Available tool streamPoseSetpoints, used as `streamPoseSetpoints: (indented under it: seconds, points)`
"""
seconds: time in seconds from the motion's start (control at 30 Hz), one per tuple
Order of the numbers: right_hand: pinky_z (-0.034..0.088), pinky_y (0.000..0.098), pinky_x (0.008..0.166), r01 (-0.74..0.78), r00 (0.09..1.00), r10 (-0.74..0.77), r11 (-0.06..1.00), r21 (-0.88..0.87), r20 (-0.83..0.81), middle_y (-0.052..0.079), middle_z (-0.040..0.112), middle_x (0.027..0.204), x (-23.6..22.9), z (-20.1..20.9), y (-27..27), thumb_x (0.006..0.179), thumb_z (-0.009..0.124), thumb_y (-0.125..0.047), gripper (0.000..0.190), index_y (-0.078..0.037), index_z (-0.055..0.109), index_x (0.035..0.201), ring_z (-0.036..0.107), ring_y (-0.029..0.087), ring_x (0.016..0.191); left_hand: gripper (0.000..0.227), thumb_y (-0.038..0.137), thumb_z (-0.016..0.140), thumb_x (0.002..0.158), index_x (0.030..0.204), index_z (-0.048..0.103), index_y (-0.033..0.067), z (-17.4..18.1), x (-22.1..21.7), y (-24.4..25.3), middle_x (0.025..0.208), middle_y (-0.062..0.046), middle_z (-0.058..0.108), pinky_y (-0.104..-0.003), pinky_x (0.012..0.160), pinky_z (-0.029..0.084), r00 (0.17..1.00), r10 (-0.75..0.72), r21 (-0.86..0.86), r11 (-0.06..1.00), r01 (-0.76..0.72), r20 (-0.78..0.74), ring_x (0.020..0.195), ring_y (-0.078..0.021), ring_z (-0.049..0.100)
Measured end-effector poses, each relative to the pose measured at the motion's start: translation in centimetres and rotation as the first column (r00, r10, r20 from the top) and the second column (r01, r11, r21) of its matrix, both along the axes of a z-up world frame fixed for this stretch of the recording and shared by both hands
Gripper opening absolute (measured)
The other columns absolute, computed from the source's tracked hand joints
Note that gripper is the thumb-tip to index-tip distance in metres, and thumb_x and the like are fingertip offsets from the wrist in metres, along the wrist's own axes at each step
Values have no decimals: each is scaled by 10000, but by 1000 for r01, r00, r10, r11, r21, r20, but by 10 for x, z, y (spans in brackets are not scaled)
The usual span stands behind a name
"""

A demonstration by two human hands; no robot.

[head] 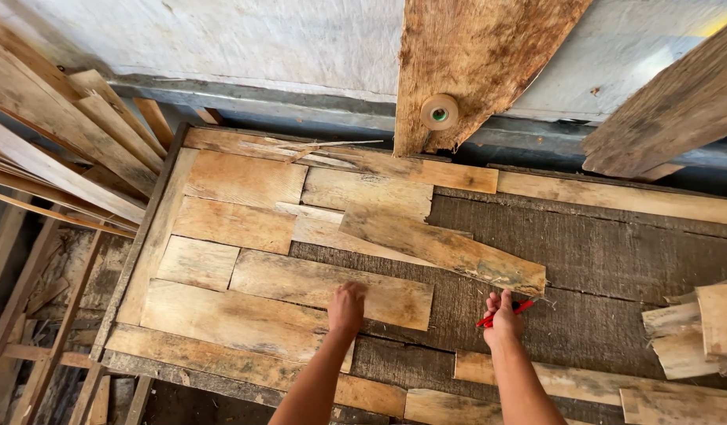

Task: Cutting and arranging thin wood panels on a workbench to fit a surface.

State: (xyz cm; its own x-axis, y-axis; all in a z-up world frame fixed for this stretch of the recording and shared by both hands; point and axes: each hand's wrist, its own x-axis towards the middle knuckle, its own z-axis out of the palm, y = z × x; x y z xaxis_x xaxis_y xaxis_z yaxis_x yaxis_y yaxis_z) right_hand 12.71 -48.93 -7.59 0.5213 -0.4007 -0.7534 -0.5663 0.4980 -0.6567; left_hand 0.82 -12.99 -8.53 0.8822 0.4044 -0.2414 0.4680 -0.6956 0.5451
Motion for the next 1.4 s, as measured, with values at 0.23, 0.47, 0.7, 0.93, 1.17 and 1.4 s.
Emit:
streamPoseSetpoints:
  seconds: [0.23, 0.47, 0.7, 0.93, 1.17, 1.4]
  points:
    - [417, 238, 544, -32, 998, 32, 999, 9, 62, -25, 722, 886, -15, -19, -3, 1064, 622, -385, 253, -148, 650, 981, 607, 71, 677, 263, 174, 549, 1036, 1198, 755, 183, 78, 4, 16, 1056, -73, 791, -375, 736, 600, 990, 137, -118, 984, -135, 13, 830, -182, 723]
    - [455, 248, 576, 10, 998, -11, 1000, 23, 57, -2, 726, 909, -31, -1, 17, 1076, 593, -379, 252, -135, 644, 1043, 667, 102, 744, 283, 207, 647, 971, 1248, 706, 208, 80, -11, 41, 1381, 18, 624, -450, 1082, 436, 994, 92, 114, 990, -86, -54, 1273, -184, 540]
    - [492, 284, 580, 13, 995, -21, 997, 75, 101, 49, 732, 1003, -40, -23, 20, 1071, 567, -317, 218, -135, 588, 1189, 718, 172, 830, 531, 351, 655, 991, 1484, 480, 261, 64, -20, 47, 1579, -9, 376, -521, 1127, 372, 979, -49, 153, 985, 80, -197, 1410, -216, 374]
    - [514, 302, 583, 7, 990, -17, 997, 74, 141, 103, 742, 1082, -36, -13, 35, 1084, 547, -310, 245, -115, 565, 1231, 716, 208, 842, 591, 387, 723, 932, 1445, 508, 188, 108, 1, 47, 1487, -84, 442, -546, 1127, 369, 941, -70, 184, 973, 137, -330, 1374, -258, 408]
    - [523, 285, 616, 13, 992, -29, 991, 132, 123, 92, 750, 1161, -23, -3, 39, 1054, 583, -324, 305, -105, 594, 1266, 720, 198, 914, 353, 296, 717, 926, 1233, 681, 125, 81, 31, 21, 1278, -108, 646, -483, 966, 517, 999, 31, -93, 995, -28, 26, 1164, -280, 610]
    - [458, 238, 591, 102, 994, -105, 988, 116, 25, 20, 769, 1046, -1, -15, 39, 997, 706, -357, 246, -136, 687, 1102, 677, 108, 823, 368, 332, 680, 957, 1227, 696, 82, 64, 70, -15, 1054, -91, 775, -369, 834, 609, 987, 159, -451, 880, -150, -17, 949, -207, 749]
